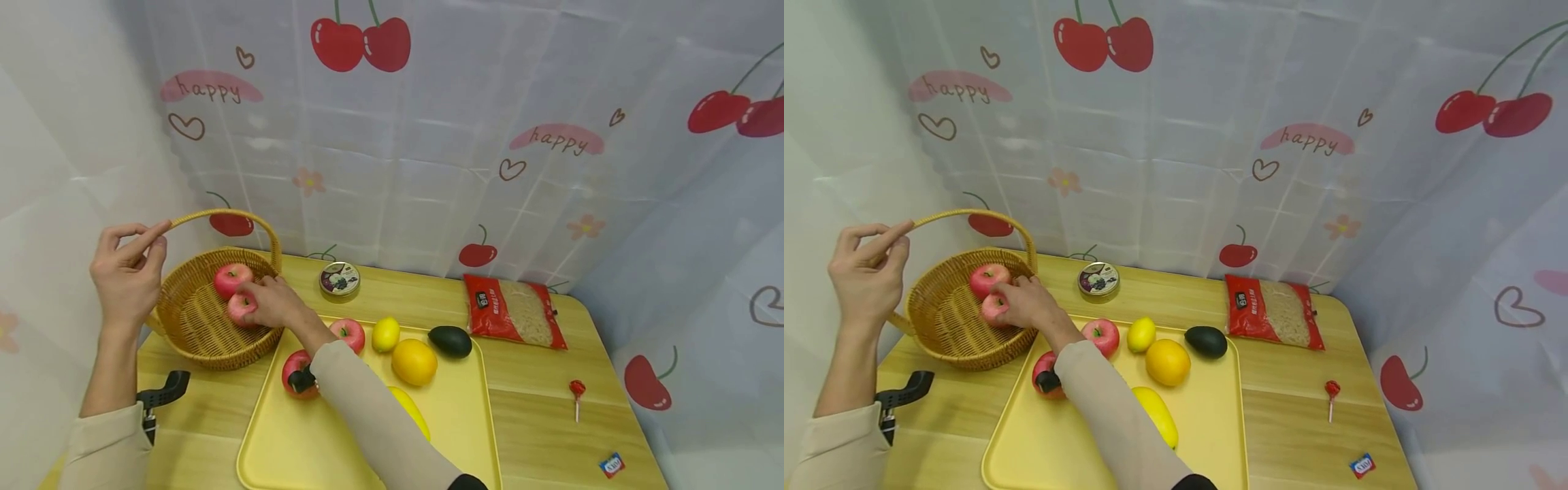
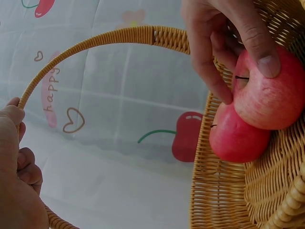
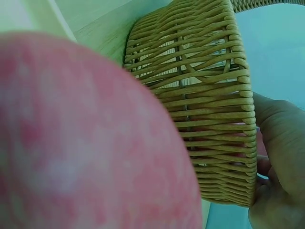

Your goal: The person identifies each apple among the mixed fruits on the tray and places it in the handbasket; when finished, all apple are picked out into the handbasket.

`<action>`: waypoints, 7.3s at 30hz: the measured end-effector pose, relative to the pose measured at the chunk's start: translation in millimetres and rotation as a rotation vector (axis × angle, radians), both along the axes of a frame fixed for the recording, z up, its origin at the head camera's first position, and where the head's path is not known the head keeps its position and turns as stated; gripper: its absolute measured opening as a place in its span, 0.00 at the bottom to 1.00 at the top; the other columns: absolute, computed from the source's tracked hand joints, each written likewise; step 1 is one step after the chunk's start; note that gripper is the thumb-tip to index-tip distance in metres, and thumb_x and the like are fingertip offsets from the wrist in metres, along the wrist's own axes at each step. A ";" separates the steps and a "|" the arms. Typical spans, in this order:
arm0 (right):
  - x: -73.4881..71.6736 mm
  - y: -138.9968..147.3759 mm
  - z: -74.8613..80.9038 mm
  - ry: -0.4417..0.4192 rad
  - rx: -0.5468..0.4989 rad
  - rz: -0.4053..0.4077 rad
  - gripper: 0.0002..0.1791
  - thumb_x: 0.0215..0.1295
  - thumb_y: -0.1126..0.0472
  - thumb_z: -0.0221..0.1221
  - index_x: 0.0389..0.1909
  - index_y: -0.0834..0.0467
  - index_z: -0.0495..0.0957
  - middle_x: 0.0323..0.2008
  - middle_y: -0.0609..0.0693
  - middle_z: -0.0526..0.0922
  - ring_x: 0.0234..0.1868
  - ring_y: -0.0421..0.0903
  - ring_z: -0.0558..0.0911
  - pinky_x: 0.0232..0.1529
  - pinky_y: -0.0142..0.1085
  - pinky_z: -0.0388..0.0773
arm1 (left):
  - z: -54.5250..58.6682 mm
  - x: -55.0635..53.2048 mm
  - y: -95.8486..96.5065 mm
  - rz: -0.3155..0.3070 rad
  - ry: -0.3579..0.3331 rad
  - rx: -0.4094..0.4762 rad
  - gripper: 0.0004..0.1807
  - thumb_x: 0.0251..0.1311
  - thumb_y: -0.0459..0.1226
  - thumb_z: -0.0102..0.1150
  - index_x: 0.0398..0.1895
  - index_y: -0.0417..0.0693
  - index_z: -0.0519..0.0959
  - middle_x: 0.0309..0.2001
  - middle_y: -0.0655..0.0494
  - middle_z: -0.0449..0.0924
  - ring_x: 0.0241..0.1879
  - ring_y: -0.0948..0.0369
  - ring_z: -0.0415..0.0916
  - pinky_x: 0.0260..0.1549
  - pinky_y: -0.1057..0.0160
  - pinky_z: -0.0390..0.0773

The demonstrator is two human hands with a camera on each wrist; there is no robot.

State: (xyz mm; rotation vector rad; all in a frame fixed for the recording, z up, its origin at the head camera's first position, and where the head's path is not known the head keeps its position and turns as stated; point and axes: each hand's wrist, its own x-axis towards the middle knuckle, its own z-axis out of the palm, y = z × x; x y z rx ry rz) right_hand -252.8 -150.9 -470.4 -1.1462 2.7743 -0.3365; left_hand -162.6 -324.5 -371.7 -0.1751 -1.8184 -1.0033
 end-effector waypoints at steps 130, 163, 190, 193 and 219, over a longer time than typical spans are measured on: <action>73.0 145.1 19.4 -0.315 -0.018 0.333 0.32 0.66 0.44 0.64 0.70 0.44 0.72 0.66 0.45 0.71 0.63 0.35 0.70 0.59 0.26 0.69 | -0.6 -3.9 -2.4 0.001 0.008 0.016 0.11 0.66 0.25 0.57 0.44 0.35 0.87 0.44 0.75 0.71 0.23 0.74 0.56 0.26 0.80 0.56; 80.7 134.2 3.1 -0.283 0.044 0.355 0.36 0.62 0.40 0.67 0.71 0.38 0.69 0.59 0.41 0.72 0.55 0.32 0.71 0.54 0.21 0.68 | 0.2 -3.0 0.1 0.007 0.006 0.011 0.11 0.66 0.25 0.56 0.45 0.34 0.87 0.44 0.76 0.70 0.23 0.74 0.56 0.26 0.80 0.56; 91.1 132.9 -1.6 -0.221 -0.013 0.369 0.34 0.61 0.38 0.66 0.68 0.37 0.72 0.55 0.39 0.72 0.50 0.30 0.71 0.50 0.19 0.66 | -2.5 -1.6 -2.1 -0.082 -0.017 0.113 0.11 0.67 0.27 0.56 0.46 0.30 0.85 0.44 0.70 0.73 0.39 0.72 0.72 0.37 0.82 0.73; 92.7 133.7 0.4 -0.230 -0.018 0.370 0.34 0.61 0.38 0.66 0.68 0.37 0.72 0.56 0.39 0.72 0.50 0.30 0.71 0.50 0.19 0.66 | -1.7 -1.7 -1.4 -0.091 -0.032 0.142 0.11 0.67 0.27 0.57 0.46 0.29 0.85 0.44 0.67 0.75 0.45 0.70 0.75 0.46 0.80 0.76; 94.7 133.0 4.1 -0.226 -0.057 0.344 0.35 0.58 0.34 0.66 0.68 0.32 0.70 0.55 0.36 0.70 0.50 0.27 0.69 0.50 0.17 0.65 | -0.8 1.9 0.3 -0.066 -0.054 0.125 0.13 0.68 0.29 0.56 0.48 0.30 0.84 0.44 0.71 0.69 0.42 0.70 0.70 0.39 0.83 0.74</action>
